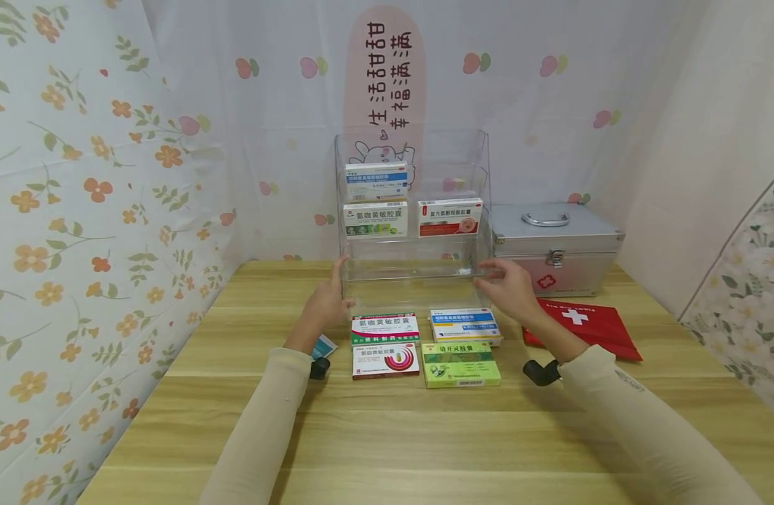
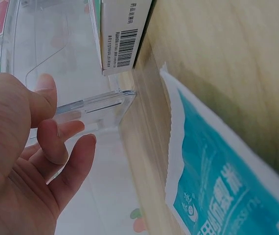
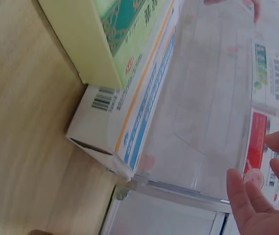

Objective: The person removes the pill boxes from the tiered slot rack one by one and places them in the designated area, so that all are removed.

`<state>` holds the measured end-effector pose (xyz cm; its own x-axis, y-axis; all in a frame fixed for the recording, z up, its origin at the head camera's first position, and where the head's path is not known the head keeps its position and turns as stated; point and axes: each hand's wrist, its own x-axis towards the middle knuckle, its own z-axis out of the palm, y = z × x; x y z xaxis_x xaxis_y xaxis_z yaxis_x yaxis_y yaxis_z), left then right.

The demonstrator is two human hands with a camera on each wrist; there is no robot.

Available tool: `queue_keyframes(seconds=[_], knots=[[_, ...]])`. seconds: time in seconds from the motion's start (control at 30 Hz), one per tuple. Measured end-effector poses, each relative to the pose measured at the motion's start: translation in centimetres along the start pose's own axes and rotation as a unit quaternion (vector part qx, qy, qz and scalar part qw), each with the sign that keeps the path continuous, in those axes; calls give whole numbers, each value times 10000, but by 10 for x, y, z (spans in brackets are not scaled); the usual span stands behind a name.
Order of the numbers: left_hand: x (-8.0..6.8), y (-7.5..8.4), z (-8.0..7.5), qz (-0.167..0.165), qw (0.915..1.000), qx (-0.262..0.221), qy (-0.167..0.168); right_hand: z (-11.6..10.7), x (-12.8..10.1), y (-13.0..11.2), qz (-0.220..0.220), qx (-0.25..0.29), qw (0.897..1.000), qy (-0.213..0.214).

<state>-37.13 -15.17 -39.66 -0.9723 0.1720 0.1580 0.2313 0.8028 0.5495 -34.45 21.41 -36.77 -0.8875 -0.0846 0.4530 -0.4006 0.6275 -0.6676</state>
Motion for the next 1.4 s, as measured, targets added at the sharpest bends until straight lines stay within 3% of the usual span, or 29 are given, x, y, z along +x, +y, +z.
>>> queue_keyframes(seconds=[0.37, 0.63, 1.03, 1.4], knots=[[2, 0, -1, -68, 9999, -139, 48, 8, 28, -4, -676, -232, 9957, 583], [2, 0, 3, -108, 9999, -55, 32, 9, 52, -13, -1064, -351, 9909, 740], [2, -4, -8, 391, 9985, 201, -330, 1, 93, -27, -1417, -671, 9852, 699], [6, -5, -24, 768, 9949, 476, -439, -5, 120, -36, -930, -1078, 9896, 194]])
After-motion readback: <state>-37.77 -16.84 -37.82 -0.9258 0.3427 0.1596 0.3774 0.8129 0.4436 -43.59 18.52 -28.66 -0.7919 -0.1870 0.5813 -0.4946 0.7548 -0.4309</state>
